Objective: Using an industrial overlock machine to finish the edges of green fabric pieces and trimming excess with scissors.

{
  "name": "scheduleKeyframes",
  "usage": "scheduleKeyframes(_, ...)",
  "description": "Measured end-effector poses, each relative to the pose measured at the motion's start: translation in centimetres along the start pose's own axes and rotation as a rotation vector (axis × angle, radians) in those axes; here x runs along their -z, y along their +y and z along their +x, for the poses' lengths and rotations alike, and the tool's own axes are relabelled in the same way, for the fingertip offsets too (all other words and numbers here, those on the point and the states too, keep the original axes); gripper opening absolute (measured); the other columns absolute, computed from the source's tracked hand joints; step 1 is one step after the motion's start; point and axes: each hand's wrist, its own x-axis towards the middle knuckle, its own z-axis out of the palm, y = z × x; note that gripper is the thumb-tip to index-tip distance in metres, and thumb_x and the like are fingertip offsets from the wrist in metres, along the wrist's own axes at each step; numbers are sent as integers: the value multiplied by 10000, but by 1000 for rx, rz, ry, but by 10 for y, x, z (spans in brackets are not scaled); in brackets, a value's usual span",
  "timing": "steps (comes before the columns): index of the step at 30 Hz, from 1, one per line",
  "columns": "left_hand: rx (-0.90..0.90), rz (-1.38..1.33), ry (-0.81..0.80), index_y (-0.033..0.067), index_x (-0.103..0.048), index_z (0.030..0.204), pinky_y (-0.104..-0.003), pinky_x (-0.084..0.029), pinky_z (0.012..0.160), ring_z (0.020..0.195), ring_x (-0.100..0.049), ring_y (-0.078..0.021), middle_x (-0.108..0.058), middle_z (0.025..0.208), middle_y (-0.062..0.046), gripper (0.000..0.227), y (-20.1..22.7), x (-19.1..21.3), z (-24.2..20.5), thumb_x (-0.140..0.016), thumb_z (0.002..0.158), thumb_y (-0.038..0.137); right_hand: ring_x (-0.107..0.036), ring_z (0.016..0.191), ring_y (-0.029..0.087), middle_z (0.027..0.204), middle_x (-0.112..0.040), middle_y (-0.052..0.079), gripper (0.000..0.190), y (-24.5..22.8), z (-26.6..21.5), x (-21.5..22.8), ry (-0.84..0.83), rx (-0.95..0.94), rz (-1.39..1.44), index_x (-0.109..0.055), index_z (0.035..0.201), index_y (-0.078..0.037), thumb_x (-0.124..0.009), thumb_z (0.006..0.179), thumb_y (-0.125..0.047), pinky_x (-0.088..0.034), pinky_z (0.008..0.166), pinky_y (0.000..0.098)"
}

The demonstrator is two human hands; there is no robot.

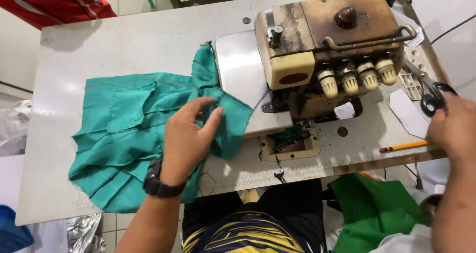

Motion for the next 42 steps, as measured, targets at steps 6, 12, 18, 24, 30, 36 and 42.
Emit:
scheduleKeyframes(6, -467, 134, 94, 16, -631, 1335, -547, -416, 1147, 1345, -535, -420, -583, 1450, -216, 410, -31, -2, 37, -626, 929, 76, -669, 1023, 535, 1072, -741, 355, 469, 26, 29, -18, -226, -33, -21, -723, 1233, 22, -536, 829, -126, -524, 870, 521)
scheduleKeyframes(12, -325, 196, -196, 95, -562, 1357, -472, -445, 710, 696, -579, -273, -594, 733, -10, 526, -31, -10, 56, -711, 854, 136, -689, 1044, 518, 1149, -763, 328, 620, 34, 63, -30, -296, -148, -52, -669, 1416, -53, -752, 820, -203, -550, 837, 533)
scheduleKeyframes(18, -505, 153, -83, 109, -673, 969, -469, -462, 858, 1022, -570, -335, -617, 1065, -103, 117, -50, -15, 55, -738, 874, 133, -580, 894, 502, 1092, -552, 444, 688, 51, 27, -24, -227, -201, 756, -445, 1589, 17, -644, 944, 149, -524, 696, 534)
scheduleKeyframes(24, -332, 53, -206, 147, -557, 887, -404, -418, 871, 764, -566, -239, -594, 796, -9, 82, -39, -3, 51, -623, 844, 169, -680, 299, 96, 478, -738, -66, 510, 235, -128, -189, -482, 425, 1457, -731, 523, -203, -665, 923, -512, -614, 407, 201)
scheduleKeyframes(30, -313, 183, -220, 189, -787, 1003, -489, -400, 765, 846, -629, -309, -742, 884, -24, 293, -21, 5, 38, -613, 989, 424, -728, 1348, 411, 1280, -837, 351, 1141, -189, -174, 205, -962, -982, 1205, -533, 1615, -254, -709, 690, 391, -476, 1187, 585)
scheduleKeyframes(36, -401, 27, -93, 99, -730, 898, -423, -434, 688, 737, -640, -251, -742, 828, -25, 128, -8, -1, 30, -703, 934, 218, -553, 423, 229, 847, -643, 238, 897, -298, -157, 182, -910, -308, 2097, -473, 1488, 65, -902, 822, -356, -401, 365, 299)
scheduleKeyframes(42, -396, 6, -87, 135, -714, 904, -416, -391, 698, 762, -640, -245, -732, 829, 6, 106, -7, -3, 23, -692, 946, 230, -586, 467, 200, 844, -616, 199, 779, -348, -113, 188, -929, -366, 2073, -470, 1496, 30, -775, 854, -286, -436, 402, 254)
